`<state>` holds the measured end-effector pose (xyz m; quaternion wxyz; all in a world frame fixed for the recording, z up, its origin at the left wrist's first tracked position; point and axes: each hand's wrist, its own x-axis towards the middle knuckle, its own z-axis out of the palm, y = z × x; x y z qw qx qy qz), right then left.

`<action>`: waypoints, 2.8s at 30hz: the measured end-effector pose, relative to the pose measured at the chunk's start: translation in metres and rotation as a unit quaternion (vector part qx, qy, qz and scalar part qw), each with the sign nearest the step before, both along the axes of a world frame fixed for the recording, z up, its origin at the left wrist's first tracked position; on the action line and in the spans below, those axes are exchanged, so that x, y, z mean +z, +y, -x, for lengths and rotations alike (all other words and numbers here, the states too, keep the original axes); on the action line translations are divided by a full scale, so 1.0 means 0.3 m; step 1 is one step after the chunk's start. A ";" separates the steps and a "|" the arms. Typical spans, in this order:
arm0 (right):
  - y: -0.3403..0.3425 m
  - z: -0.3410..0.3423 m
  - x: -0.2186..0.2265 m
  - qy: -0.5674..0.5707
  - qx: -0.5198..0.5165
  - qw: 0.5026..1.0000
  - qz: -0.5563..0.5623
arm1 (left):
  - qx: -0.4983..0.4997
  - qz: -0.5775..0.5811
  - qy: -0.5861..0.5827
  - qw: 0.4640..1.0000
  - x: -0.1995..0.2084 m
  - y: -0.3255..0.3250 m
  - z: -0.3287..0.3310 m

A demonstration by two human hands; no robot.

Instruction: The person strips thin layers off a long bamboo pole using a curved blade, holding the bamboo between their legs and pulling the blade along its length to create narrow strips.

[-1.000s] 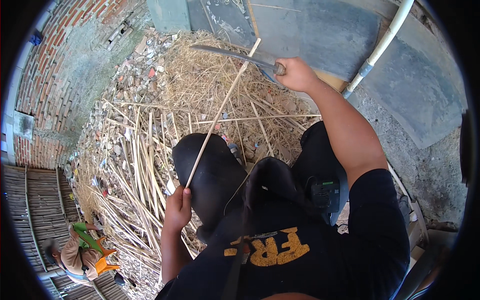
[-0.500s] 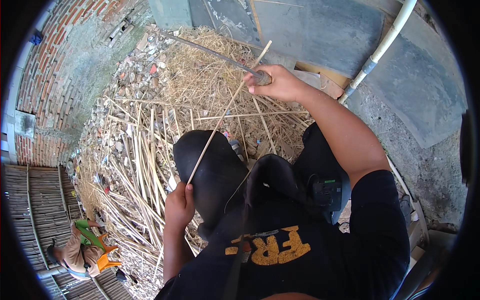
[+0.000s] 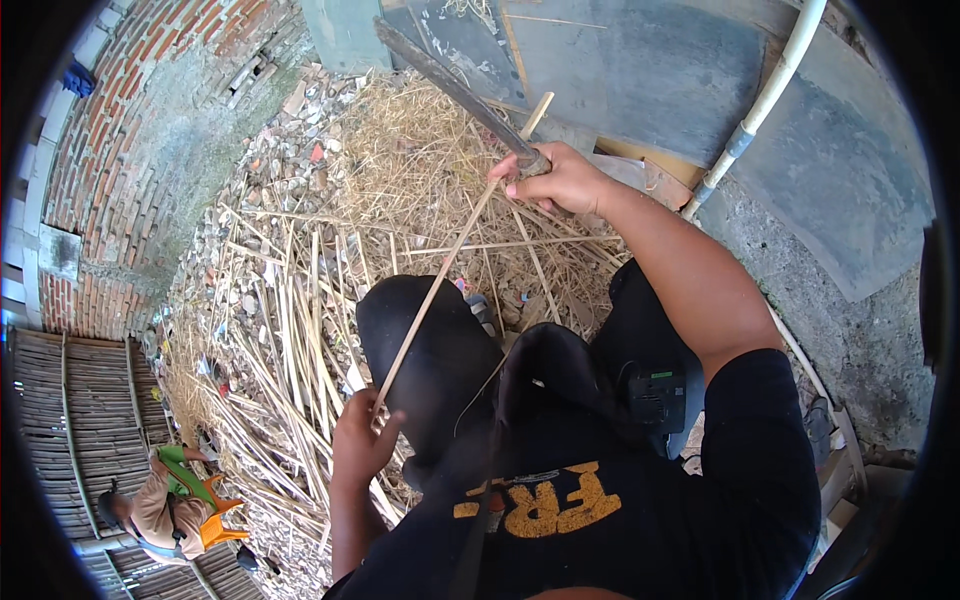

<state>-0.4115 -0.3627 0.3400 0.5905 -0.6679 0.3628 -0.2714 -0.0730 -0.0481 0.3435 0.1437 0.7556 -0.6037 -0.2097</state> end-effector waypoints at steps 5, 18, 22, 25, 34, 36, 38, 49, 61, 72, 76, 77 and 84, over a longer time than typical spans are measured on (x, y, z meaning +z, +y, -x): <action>-0.014 0.023 -0.001 -0.033 -0.066 0.997 -0.014 | 0.045 -0.014 -0.067 0.997 -0.057 0.179 -0.140; -0.063 0.084 -0.034 0.087 -0.287 0.909 0.289 | 0.081 -0.025 0.071 0.994 -0.083 0.176 -0.049; -0.008 0.075 0.037 0.230 -0.222 0.911 0.261 | 0.037 0.002 0.055 0.998 -0.097 0.108 -0.008; 0.018 0.043 0.027 0.235 -0.120 0.889 0.375 | 0.014 0.005 0.036 0.999 -0.092 0.054 0.037; -0.003 0.004 0.014 0.327 0.000 0.895 0.303 | 0.000 0.048 -0.069 0.996 -0.120 0.033 0.049; 0.021 -0.005 0.033 0.339 0.003 0.891 0.301 | 0.003 0.049 -0.064 0.997 -0.119 0.036 0.051; 0.049 -0.028 0.060 0.351 0.007 0.887 0.299 | 0.009 0.045 -0.066 0.997 -0.124 0.041 0.045; -0.024 0.045 -0.019 0.300 -0.053 0.913 0.272 | 0.032 0.076 -0.106 0.991 -0.158 0.048 0.058; -0.018 0.027 -0.028 0.386 0.017 0.880 0.276 | 0.057 0.107 -0.192 0.974 -0.183 0.058 0.091; -0.057 0.045 -0.083 0.376 -0.015 0.878 0.296 | 0.021 0.102 -0.151 0.983 -0.165 0.032 0.046; 0.030 -0.012 -0.006 0.308 -0.017 0.913 0.268 | 0.023 0.072 -0.109 0.991 -0.166 0.043 0.039; 0.042 -0.024 -0.003 0.320 -0.001 0.899 0.300 | 0.029 0.069 -0.101 0.992 -0.170 0.043 0.039; -0.005 -0.005 -0.058 0.348 0.027 0.898 0.269 | 0.045 0.059 -0.109 0.991 -0.170 0.023 0.048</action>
